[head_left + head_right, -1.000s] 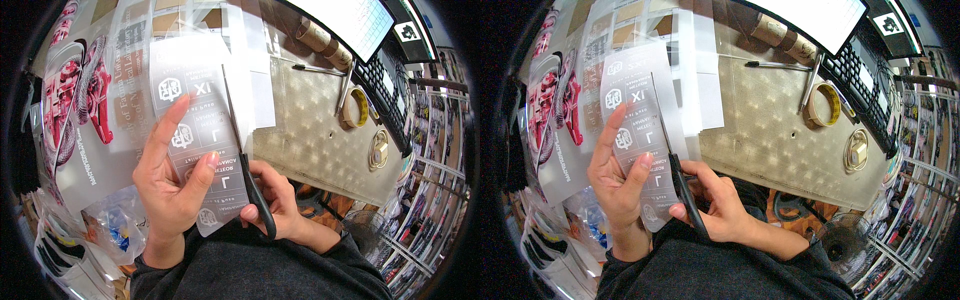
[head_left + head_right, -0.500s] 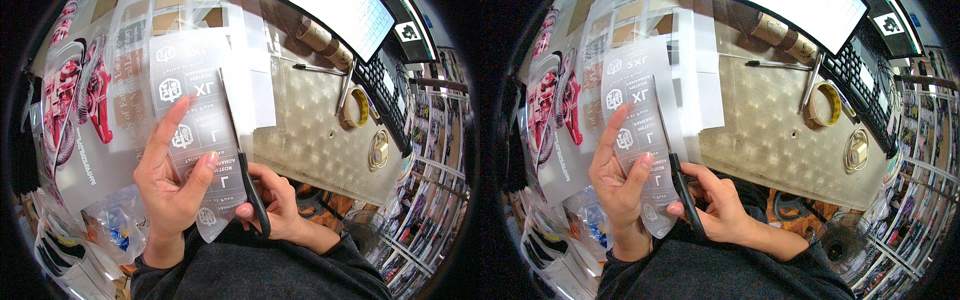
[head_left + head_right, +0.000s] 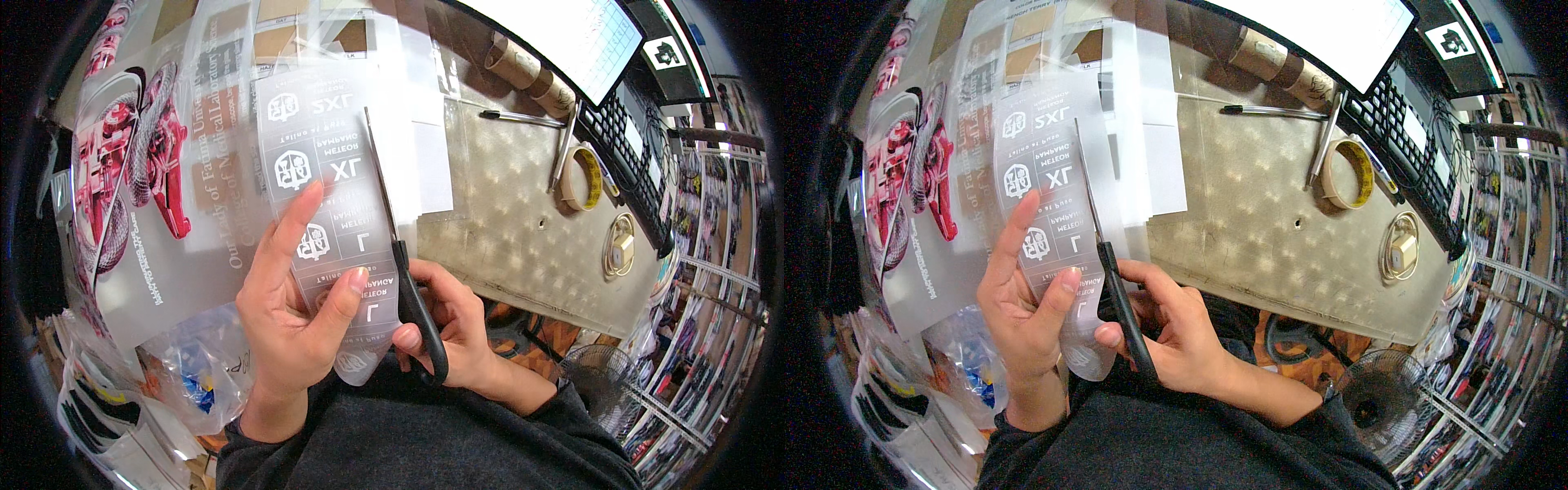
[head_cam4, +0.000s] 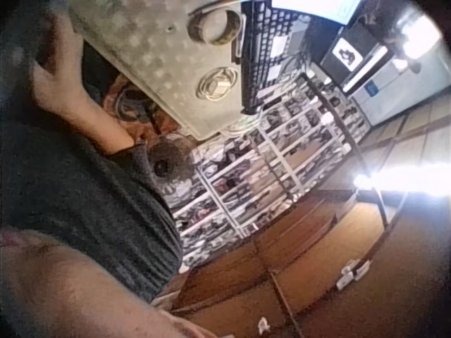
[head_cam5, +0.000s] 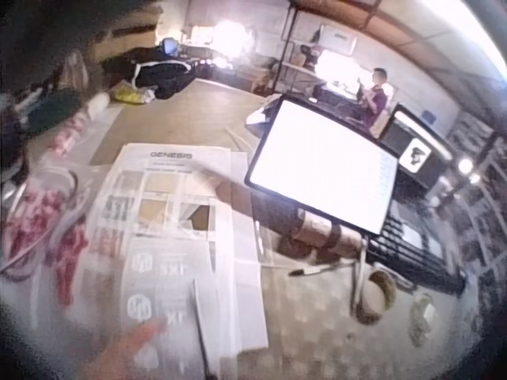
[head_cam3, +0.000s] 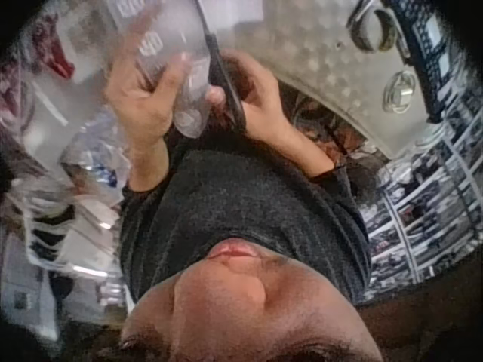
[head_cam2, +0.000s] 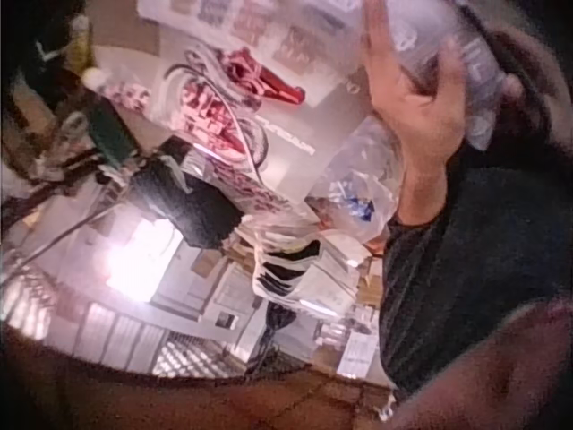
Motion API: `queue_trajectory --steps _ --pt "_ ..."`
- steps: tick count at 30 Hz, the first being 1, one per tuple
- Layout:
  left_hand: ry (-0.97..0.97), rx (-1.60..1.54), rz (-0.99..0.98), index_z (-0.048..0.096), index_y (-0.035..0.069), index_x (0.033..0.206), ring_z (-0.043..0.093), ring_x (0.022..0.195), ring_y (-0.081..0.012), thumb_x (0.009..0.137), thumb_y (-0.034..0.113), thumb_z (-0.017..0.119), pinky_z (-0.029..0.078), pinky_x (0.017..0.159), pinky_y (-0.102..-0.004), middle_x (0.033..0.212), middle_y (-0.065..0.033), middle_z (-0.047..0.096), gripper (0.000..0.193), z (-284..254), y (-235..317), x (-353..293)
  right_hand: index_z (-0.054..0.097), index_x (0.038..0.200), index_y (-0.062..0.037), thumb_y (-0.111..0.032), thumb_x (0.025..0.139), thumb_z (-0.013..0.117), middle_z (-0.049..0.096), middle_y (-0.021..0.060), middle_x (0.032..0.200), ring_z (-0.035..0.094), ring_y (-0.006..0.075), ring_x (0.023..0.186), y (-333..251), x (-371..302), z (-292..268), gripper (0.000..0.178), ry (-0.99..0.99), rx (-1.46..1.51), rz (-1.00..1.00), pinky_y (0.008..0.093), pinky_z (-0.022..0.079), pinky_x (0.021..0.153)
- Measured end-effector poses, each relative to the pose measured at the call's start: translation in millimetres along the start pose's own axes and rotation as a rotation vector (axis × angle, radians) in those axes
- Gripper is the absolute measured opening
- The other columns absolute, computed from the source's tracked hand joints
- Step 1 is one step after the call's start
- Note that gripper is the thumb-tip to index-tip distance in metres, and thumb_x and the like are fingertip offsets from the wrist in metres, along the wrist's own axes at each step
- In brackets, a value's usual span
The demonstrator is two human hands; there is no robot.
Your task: The person uses scissors to cut individual stickers from a transparent sheet. They carefully trim around the edges of each sticker, separating them from the backing material and placing the cut pieces on the desk.
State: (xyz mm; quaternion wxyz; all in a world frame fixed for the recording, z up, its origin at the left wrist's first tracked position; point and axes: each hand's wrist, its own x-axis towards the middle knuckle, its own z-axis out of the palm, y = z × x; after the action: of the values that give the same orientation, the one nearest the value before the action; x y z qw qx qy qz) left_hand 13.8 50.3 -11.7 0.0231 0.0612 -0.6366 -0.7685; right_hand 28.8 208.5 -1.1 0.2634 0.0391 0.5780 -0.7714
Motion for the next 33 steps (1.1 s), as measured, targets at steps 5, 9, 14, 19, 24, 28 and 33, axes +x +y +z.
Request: queue_trajectory --steps 5,9,14,19,24,28,33 --pt "-0.005 0.03 0.04 0.041 -0.008 0.131 0.05 0.113 -0.02 0.076 -0.009 0.059 0.044 0.091 -0.0281 0.131 -0.0193 0.044 0.057 0.2 -0.9 0.0 0.041 0.125 0.006 -0.015 0.083 0.069 0.06 0.0067 0.091 0.055 0.0062 0.078 -2.6 0.9 0.5 0.055 -0.005 0.037 0.013 0.0211 0.047 0.066" --pt "-0.001 -0.004 0.004 0.041 -0.008 0.13 0.051 0.113 -0.0197 0.076 -0.009 0.059 0.045 0.091 -0.028 0.13 -0.0191 0.044 0.057 0.1 -1.1 -1.5 0.04 0.125 0.0059 -0.015 0.083 0.069 0.06 0.0058 0.09 0.055 0.0058 0.077 -3.9 -1.3 0.4 0.055 -0.001 -0.003 0.059 0.0205 0.047 0.065" --pt "-0.001 -0.02 -0.055 0.041 -0.008 0.131 0.051 0.112 -0.0194 0.077 -0.009 0.059 0.044 0.091 -0.0279 0.13 -0.0188 0.044 0.057 -2.4 -2.2 -1.7 0.041 0.125 0.0054 -0.015 0.083 0.069 0.06 0.004 0.086 0.053 0.0045 0.069 -3.2 0.7 2.7 0.054 0.033 -0.027 0.027 0.0196 0.044 0.057" --pt "-0.034 -0.015 -0.029 0.04 -0.007 0.131 0.05 0.113 -0.0192 0.077 -0.009 0.059 0.044 0.091 -0.0279 0.131 -0.0182 0.044 0.058 -4.2 -3.9 -1.8 0.042 0.124 0.0049 -0.015 0.083 0.069 0.059 0.0035 0.083 0.052 0.0045 0.065 -5.2 3.2 2.6 0.053 0.041 0.013 0.031 0.0199 0.042 0.055" --pt "-0.053 -0.065 -0.061 0.039 -0.007 0.132 0.049 0.114 -0.0193 0.078 -0.01 0.059 0.044 0.091 -0.028 0.132 -0.0177 0.043 0.058 -1.7 -3.4 -1.9 0.041 0.125 0.0049 -0.017 0.084 0.068 0.059 0.0036 0.08 0.052 0.0051 0.064 -4.4 8.9 0.3 0.054 0.06 -0.025 0.013 0.0199 0.042 0.053" --pt "-0.054 -0.125 -0.105 0.038 -0.006 0.133 0.049 0.114 -0.0197 0.078 -0.011 0.058 0.044 0.092 -0.0285 0.133 -0.0174 0.042 0.058 0.4 -0.1 -0.2 0.041 0.125 0.0051 -0.017 0.085 0.067 0.059 0.0042 0.08 0.052 0.0052 0.063 -7.7 11.0 0.2 0.053 0.059 0.006 0.035 0.02 0.041 0.052" --pt "-0.073 -0.061 -0.056 0.038 -0.006 0.133 0.048 0.116 -0.0202 0.079 -0.01 0.058 0.045 0.092 -0.0287 0.133 -0.0173 0.042 0.058 -4.5 -0.8 2.6 0.041 0.125 0.0061 -0.017 0.085 0.067 0.059 0.0042 0.08 0.052 0.0052 0.064 -14.8 14.5 6.0 0.053 0.075 -0.007 0.054 0.0207 0.041 0.051"
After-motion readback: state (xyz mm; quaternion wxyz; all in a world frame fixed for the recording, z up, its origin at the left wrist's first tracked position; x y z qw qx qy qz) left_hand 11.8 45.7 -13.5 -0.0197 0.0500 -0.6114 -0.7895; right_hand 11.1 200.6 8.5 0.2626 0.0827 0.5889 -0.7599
